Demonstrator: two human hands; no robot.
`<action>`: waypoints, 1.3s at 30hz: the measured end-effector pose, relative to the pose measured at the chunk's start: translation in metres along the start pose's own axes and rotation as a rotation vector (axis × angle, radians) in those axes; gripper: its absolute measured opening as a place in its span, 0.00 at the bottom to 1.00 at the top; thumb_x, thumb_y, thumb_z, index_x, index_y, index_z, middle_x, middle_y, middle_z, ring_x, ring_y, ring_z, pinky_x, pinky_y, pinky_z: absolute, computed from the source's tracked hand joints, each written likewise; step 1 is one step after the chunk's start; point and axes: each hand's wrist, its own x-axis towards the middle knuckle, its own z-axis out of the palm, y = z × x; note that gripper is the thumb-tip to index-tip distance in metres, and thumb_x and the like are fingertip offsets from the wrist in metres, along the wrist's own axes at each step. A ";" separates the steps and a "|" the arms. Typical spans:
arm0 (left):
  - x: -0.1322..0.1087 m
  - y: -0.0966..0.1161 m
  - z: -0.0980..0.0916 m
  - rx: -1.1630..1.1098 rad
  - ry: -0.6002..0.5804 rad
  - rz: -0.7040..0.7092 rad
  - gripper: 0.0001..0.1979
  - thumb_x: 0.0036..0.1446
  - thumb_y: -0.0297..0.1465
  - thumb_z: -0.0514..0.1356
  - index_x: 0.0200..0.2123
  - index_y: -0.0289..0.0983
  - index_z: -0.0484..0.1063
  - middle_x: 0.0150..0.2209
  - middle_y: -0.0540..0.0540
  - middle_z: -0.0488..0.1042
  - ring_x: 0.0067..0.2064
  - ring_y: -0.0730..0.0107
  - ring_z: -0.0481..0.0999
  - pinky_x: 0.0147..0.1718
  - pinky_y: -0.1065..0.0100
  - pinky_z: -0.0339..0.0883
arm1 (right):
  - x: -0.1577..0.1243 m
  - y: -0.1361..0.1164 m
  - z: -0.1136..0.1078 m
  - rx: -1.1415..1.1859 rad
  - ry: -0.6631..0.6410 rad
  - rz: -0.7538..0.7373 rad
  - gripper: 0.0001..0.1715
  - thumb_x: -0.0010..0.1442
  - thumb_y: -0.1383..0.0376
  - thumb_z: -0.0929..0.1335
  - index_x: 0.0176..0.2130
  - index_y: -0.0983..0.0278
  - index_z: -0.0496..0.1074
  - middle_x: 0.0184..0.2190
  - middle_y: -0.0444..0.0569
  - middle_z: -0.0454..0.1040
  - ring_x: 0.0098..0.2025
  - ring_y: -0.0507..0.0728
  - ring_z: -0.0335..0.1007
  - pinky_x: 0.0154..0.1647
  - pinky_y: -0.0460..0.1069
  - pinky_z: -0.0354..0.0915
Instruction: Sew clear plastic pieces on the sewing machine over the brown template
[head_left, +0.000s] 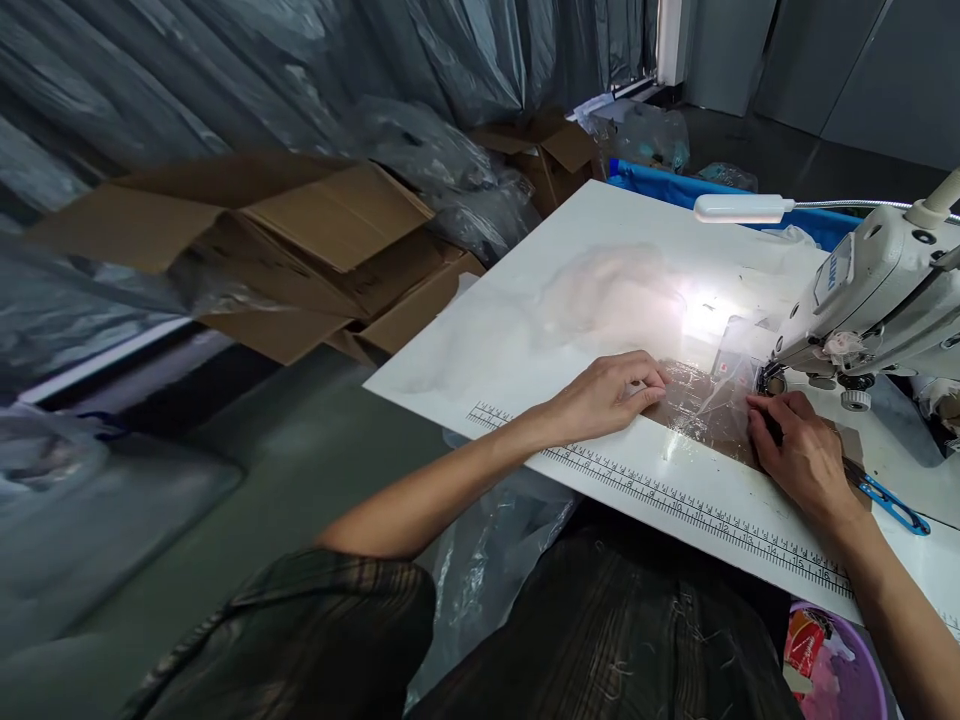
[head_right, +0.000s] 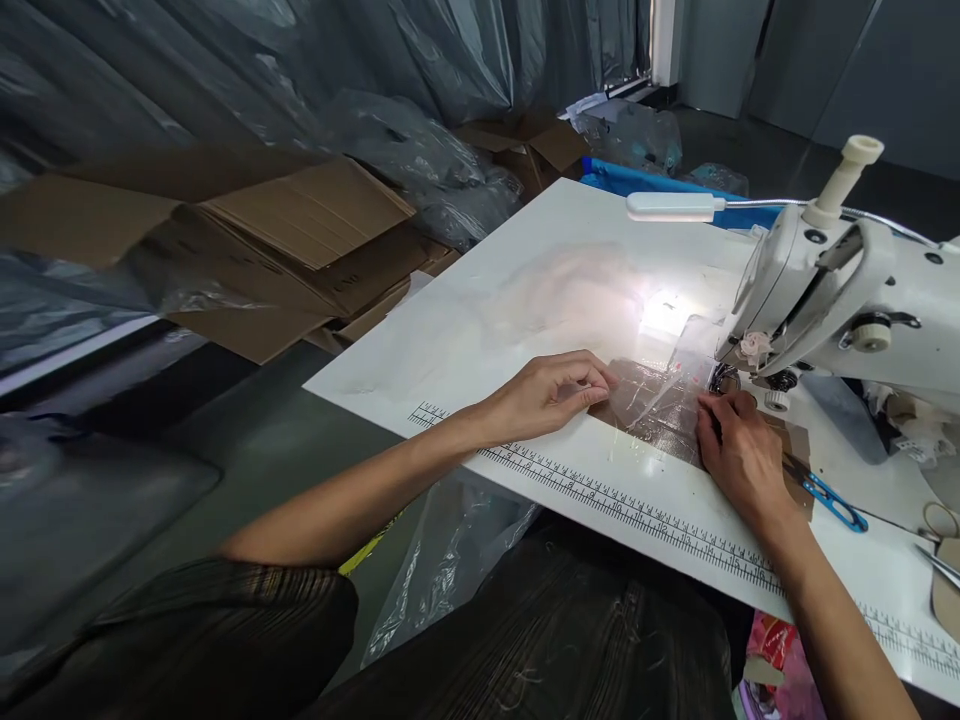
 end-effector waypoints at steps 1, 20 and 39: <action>0.001 0.001 0.001 0.014 -0.001 0.018 0.09 0.65 0.31 0.55 0.34 0.36 0.73 0.40 0.46 0.77 0.42 0.70 0.76 0.39 0.67 0.70 | 0.001 -0.002 -0.003 -0.005 -0.004 -0.009 0.18 0.68 0.60 0.61 0.45 0.63 0.77 0.39 0.54 0.75 0.31 0.58 0.72 0.24 0.49 0.61; 0.019 0.001 0.022 -0.165 -0.118 0.219 0.07 0.63 0.27 0.54 0.31 0.37 0.68 0.39 0.45 0.71 0.37 0.72 0.71 0.34 0.69 0.67 | 0.021 -0.024 0.019 0.389 -0.074 -0.194 0.10 0.67 0.67 0.62 0.36 0.64 0.71 0.35 0.52 0.69 0.35 0.55 0.68 0.34 0.50 0.67; 0.025 0.002 0.037 -0.022 -0.128 0.184 0.08 0.64 0.27 0.50 0.30 0.39 0.62 0.33 0.46 0.70 0.39 0.67 0.69 0.44 0.59 0.67 | 0.017 -0.027 0.020 0.397 -0.068 -0.155 0.12 0.65 0.67 0.62 0.36 0.63 0.74 0.37 0.52 0.70 0.35 0.55 0.68 0.33 0.50 0.66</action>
